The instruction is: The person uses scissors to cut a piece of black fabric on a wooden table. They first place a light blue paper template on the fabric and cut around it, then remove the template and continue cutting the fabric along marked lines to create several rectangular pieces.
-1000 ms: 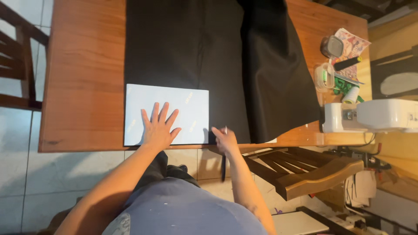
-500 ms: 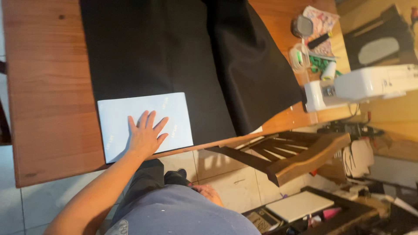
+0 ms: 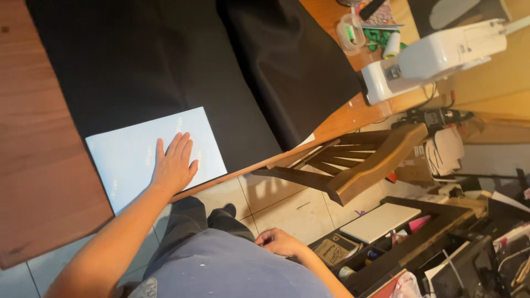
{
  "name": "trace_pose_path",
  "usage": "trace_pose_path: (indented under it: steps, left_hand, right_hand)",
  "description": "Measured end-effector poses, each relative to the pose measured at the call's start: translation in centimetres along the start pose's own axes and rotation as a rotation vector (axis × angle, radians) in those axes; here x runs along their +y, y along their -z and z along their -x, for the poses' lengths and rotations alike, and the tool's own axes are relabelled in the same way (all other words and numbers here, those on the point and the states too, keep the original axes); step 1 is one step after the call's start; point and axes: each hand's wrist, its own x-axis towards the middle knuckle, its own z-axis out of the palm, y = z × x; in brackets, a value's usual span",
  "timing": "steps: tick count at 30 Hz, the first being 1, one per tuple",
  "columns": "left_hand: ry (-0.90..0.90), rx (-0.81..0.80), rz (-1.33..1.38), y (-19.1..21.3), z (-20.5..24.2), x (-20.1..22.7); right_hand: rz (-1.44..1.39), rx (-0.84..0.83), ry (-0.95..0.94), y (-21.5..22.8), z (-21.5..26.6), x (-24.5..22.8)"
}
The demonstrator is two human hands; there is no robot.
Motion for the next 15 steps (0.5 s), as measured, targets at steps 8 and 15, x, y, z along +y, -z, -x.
trace_pose_path:
  steps: [8, 15]
  left_hand:
    - [-0.008, -0.033, 0.011, -0.7, 0.3, 0.0]
    - [-0.016, -0.005, -0.034, -0.5, 0.3, 0.0]
  right_hand:
    - [0.339, 0.027, 0.241, -2.1, 7.1, -5.4]
    - [-0.218, 0.014, 0.190, -2.3, 3.4, 0.2]
